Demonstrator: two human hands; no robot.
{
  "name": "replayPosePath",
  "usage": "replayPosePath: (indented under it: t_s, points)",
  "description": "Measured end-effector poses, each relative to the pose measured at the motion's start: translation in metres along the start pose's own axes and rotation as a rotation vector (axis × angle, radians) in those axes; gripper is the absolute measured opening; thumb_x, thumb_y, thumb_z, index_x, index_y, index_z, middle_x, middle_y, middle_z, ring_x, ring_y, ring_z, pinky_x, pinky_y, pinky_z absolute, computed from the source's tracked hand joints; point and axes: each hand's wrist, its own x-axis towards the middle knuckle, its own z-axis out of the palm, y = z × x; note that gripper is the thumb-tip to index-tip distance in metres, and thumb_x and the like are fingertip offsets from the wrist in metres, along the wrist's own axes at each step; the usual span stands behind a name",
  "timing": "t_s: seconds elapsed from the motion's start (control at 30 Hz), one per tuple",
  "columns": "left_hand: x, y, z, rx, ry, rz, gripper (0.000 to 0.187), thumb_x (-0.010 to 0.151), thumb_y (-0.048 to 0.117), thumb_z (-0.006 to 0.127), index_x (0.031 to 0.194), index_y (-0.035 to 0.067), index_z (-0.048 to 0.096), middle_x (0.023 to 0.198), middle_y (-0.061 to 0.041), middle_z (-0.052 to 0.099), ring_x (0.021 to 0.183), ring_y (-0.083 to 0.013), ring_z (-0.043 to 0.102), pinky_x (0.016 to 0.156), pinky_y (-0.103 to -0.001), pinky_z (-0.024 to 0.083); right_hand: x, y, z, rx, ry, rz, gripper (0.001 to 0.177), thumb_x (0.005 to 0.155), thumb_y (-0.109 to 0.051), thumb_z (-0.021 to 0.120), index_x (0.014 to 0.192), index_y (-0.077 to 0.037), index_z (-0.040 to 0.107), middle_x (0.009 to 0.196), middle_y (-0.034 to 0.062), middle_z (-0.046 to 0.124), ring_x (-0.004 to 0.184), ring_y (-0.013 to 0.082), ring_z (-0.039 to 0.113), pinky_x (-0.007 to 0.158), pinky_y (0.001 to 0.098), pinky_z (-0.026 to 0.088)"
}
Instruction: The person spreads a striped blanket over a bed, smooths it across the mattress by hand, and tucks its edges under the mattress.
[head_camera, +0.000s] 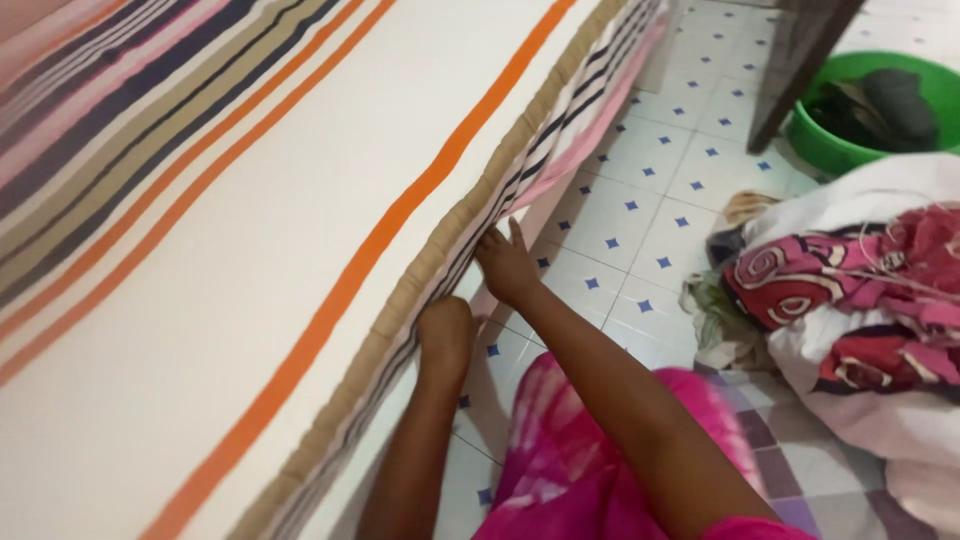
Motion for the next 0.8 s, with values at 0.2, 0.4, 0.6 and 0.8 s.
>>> replayPosePath:
  t_s: [0.2,0.4,0.6,0.8]
  points:
    - [-0.020,-0.018,-0.024,-0.079,0.145,0.163,0.039,0.083,0.041,0.081,0.070,0.006,0.071,0.072,-0.016,0.071,0.066,-0.0292,0.073,0.059,-0.037,0.057,0.001,-0.010,-0.013,-0.047,-0.121,0.041,0.036,0.094,-0.011,0.054,0.127,-0.011,0.068,0.149,0.0075,0.056,0.149,0.0264,0.038,0.125,0.0635,0.015]
    - [-0.024,-0.014,-0.035,0.029,0.057,0.140,0.050,0.083,0.050,0.078,0.069,0.003,0.067,0.069,-0.017,0.068,0.064,-0.0301,0.072,0.059,-0.038,0.058,0.002,-0.007,-0.009,-0.090,-0.057,0.016,0.039,0.093,-0.015,0.056,0.130,-0.011,0.068,0.146,0.0075,0.058,0.147,0.0259,0.040,0.123,0.0619,0.014]
    - [-0.038,0.000,-0.068,-0.080,-0.066,-0.020,0.058,0.082,0.058,0.074,0.080,0.001,0.067,0.073,-0.018,0.069,0.069,-0.0336,0.072,0.064,-0.041,0.058,0.008,-0.011,-0.034,-0.063,-0.264,0.004,0.035,0.094,-0.013,0.058,0.128,-0.010,0.068,0.147,0.0089,0.057,0.150,0.0265,0.037,0.127,0.0620,0.009]
    - [-0.048,0.021,-0.095,-0.099,-0.164,-0.162,0.067,0.089,0.064,0.064,0.087,-0.003,0.065,0.084,-0.023,0.070,0.077,-0.0373,0.072,0.067,-0.046,0.058,0.005,0.004,-0.067,0.024,-0.252,-0.177,0.065,0.067,-0.005,0.069,0.131,0.000,0.064,0.148,0.0199,0.052,0.151,0.0348,0.030,0.126,0.0592,0.002]
